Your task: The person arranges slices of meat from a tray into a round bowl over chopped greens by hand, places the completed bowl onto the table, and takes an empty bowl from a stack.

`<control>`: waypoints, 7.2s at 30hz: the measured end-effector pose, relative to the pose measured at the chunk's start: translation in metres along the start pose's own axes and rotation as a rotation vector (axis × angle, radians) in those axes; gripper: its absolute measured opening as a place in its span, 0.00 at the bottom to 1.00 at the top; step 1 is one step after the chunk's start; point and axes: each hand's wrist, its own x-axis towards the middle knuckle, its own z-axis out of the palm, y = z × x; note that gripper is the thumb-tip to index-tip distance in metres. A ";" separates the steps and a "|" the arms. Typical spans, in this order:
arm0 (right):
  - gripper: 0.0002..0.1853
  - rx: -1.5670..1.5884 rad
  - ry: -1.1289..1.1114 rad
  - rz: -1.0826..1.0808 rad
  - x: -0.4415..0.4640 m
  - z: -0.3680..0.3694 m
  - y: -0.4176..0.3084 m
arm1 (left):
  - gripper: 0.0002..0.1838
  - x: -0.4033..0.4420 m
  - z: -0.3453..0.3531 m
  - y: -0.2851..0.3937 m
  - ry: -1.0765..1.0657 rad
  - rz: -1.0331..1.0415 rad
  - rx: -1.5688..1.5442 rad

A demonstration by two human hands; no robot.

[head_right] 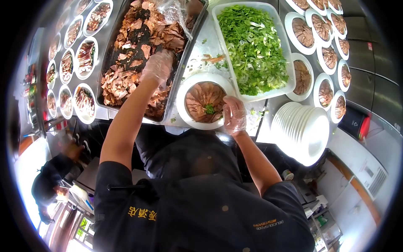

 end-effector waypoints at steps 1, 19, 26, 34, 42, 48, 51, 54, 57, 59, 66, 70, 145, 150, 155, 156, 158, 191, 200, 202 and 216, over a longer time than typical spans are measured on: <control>0.14 -0.006 0.012 0.001 -0.001 -0.003 -0.003 | 0.21 0.006 0.004 -0.003 -0.051 -0.079 -0.141; 0.30 0.902 -0.233 0.909 -0.001 -0.024 -0.010 | 0.08 -0.139 -0.026 0.188 0.914 0.093 -1.339; 0.26 0.551 -0.308 0.693 -0.044 -0.002 0.027 | 0.11 -0.162 0.027 0.236 0.295 -0.306 -1.358; 0.27 0.139 -0.382 -0.117 -0.015 -0.004 0.033 | 0.21 -0.147 0.049 0.246 0.270 -0.504 -1.171; 0.31 0.140 -0.590 -0.282 0.015 -0.008 0.043 | 0.26 -0.133 0.030 0.256 0.118 -0.469 -1.315; 0.28 -0.078 -0.648 -0.394 0.035 -0.022 0.022 | 0.22 -0.144 0.027 0.247 0.180 -0.487 -1.395; 0.22 0.048 -0.595 -0.297 0.017 -0.014 0.046 | 0.20 -0.154 0.021 0.210 0.269 -0.608 -1.430; 0.11 0.566 -0.534 0.037 -0.010 0.015 0.074 | 0.12 -0.138 0.042 0.132 0.589 -0.665 -1.225; 0.07 -0.117 -0.577 -0.541 0.004 -0.002 0.044 | 0.13 -0.106 0.018 0.042 0.283 -0.707 -1.130; 0.07 -0.126 -0.513 -0.523 -0.002 0.003 0.042 | 0.19 -0.078 0.027 0.005 0.353 -0.511 -0.897; 0.16 -0.184 -0.357 -0.369 -0.032 -0.018 0.023 | 0.20 0.012 0.001 -0.009 -0.207 -0.451 -0.590; 0.19 -0.095 -0.366 -0.249 -0.041 -0.032 0.009 | 0.16 0.014 -0.009 -0.016 -0.246 -0.469 -0.628; 0.12 0.914 0.303 0.524 -0.001 -0.015 -0.097 | 0.22 -0.200 -0.095 0.217 0.381 -0.595 -2.711; 0.12 0.820 0.126 0.579 -0.004 -0.029 -0.084 | 0.24 -0.187 -0.070 0.218 0.367 -0.692 -2.669; 0.30 0.239 0.012 0.722 -0.022 -0.009 0.010 | 0.26 -0.187 -0.016 0.216 0.271 -0.868 -2.572; 0.34 0.158 -0.079 0.712 -0.025 -0.001 0.028 | 0.26 -0.190 -0.009 0.215 0.268 -0.867 -2.573; 0.37 0.090 -0.086 0.601 -0.026 0.005 0.045 | 0.26 -0.198 0.000 0.216 0.065 -0.829 -2.499; 0.13 -0.340 -0.771 -0.404 0.017 -0.001 -0.027 | 0.26 -0.197 0.073 0.259 0.068 -0.714 -2.356; 0.12 -0.529 -1.157 -0.260 0.047 0.001 -0.056 | 0.26 -0.195 0.079 0.265 0.015 -0.721 -2.280; 0.10 -0.433 -1.138 -0.258 0.048 0.000 -0.054 | 0.26 -0.199 0.075 0.264 0.009 -0.708 -2.266; 0.05 -0.018 -0.751 -0.276 0.012 -0.010 0.005 | 0.13 -0.173 0.034 0.279 0.312 -0.700 -1.845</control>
